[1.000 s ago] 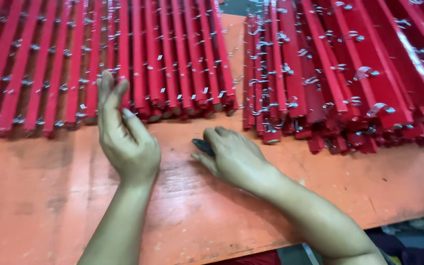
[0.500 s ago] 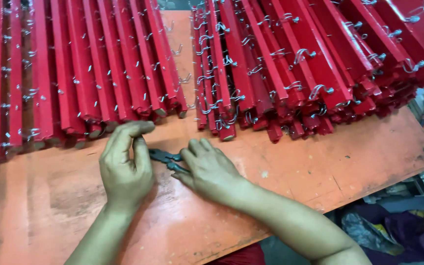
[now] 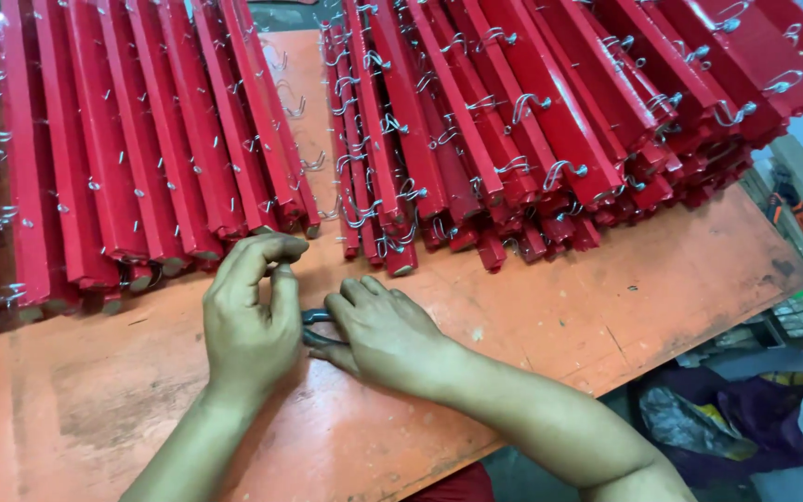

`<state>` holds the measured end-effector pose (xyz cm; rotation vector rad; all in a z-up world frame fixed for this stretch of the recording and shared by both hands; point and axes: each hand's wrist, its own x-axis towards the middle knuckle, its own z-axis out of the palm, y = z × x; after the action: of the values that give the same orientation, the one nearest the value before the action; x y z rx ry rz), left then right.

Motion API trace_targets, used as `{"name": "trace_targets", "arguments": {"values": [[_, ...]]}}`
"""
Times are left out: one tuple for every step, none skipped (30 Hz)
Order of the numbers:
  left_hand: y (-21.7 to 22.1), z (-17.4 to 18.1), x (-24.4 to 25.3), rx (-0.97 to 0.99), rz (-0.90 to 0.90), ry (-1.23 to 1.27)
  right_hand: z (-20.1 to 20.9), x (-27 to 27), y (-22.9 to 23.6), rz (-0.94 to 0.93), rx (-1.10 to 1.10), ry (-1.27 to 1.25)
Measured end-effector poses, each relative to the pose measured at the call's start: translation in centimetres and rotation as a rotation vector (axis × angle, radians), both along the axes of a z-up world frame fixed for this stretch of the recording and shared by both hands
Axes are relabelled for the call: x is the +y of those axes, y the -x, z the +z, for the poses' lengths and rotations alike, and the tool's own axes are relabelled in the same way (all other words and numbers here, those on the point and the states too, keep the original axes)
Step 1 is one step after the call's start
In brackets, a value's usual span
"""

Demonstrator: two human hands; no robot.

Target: Attaching metal hooks to red slats using pliers

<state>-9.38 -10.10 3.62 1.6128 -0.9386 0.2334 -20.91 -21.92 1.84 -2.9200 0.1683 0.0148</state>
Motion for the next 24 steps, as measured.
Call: {"name": "trace_targets", "arguments": {"values": [[0.2, 0.3, -0.3, -0.002, -0.005, 0.004, 0.7, -0.3, 0.4, -0.005, -0.002, 0.004], [0.3, 0.6, -0.8, 0.011, -0.014, 0.024, 1.4, -0.7, 0.7, -0.026, -0.057, -0.004], [0.4, 1.0, -1.2, 0.023, -0.023, 0.043, 2.2, -1.2, 1.0, -0.047, -0.113, -0.013], [0.4, 1.3, -1.8, 0.013, -0.030, 0.057, 2.9, -2.1, 1.4, -0.053, -0.124, 0.001], [0.4, 1.7, -2.4, 0.008, -0.043, 0.079, 3.7, -3.0, 1.9, -0.050, -0.291, 0.013], [0.5, 2.0, -3.0, 0.005, -0.059, 0.101, 4.5, -3.8, 2.5, -0.046, -0.457, 0.026], [0.6, 2.8, -3.8, -0.003, -0.069, 0.114, 5.9, -4.8, 2.8, -0.053, -0.466, 0.041], [0.8, 3.6, -4.7, -0.003, -0.102, 0.147, 7.3, -5.8, 3.1, -0.093, -0.526, 0.095], [1.0, 4.5, -5.6, -0.003, -0.134, 0.179, 8.8, -6.8, 3.5, -0.132, -0.586, 0.149], [1.1, 5.1, -6.9, -0.015, -0.148, 0.194, 10.1, -7.8, 3.8, -0.142, -0.598, 0.167], [1.2, 5.7, -8.2, -0.012, -0.180, 0.193, 11.6, -8.6, 4.1, -0.190, -0.631, 0.236], [1.3, 6.3, -9.5, -0.007, -0.211, 0.193, 13.0, -9.5, 4.5, -0.236, -0.662, 0.304], [1.4, 7.1, -10.9, -0.018, -0.223, 0.207, 13.9, -10.9, 4.5, -0.244, -0.673, 0.322], [1.6, 7.8, -12.3, -0.038, -0.270, 0.222, 14.8, -12.2, 4.7, -0.301, -0.672, 0.381], [1.9, 8.6, -13.7, -0.058, -0.317, 0.236, 15.7, -13.5, 4.8, -0.359, -0.670, 0.440], [2.0, 9.1, -15.3, -0.068, -0.333, 0.245, 16.1, -15.0, 4.6, -0.372, -0.679, 0.454], [2.2, 9.7, -16.9, -0.076, -0.361, 0.225, 16.5, -16.6, 4.4, -0.440, -0.634, 0.488], [2.4, 10.1, -18.3, -0.082, -0.386, 0.201, 16.8, -18.1, 4.2, -0.506, -0.587, 0.518], [2.3, 10.2, -20.3, -0.090, -0.401, 0.208, 17.1, -19.7, 3.5, -0.520, -0.594, 0.527], [2.3, 10.0, -22.0, -0.065, -0.411, 0.110, 17.3, -21.1, 2.8, -0.611, -0.465, 0.535], [2.2, 9.8, -23.7, -0.041, -0.420, 0.013, 17.4, -22.6, 2.0, -0.701, -0.336, 0.539], [2.0, 9.2, -25.2, -0.042, -0.426, 0.013, 17.2, -23.5, 1.3, -0.707, -0.336, 0.540], [1.8, 8.5, -26.8, -0.045, -0.411, -0.052, 17.0, -24.5, 0.7, -0.713, -0.271, 0.524], [1.5, 7.9, -28.3, -0.046, -0.393, -0.116, 16.8, -25.4, 0.0, -0.715, -0.207, 0.507]]}}
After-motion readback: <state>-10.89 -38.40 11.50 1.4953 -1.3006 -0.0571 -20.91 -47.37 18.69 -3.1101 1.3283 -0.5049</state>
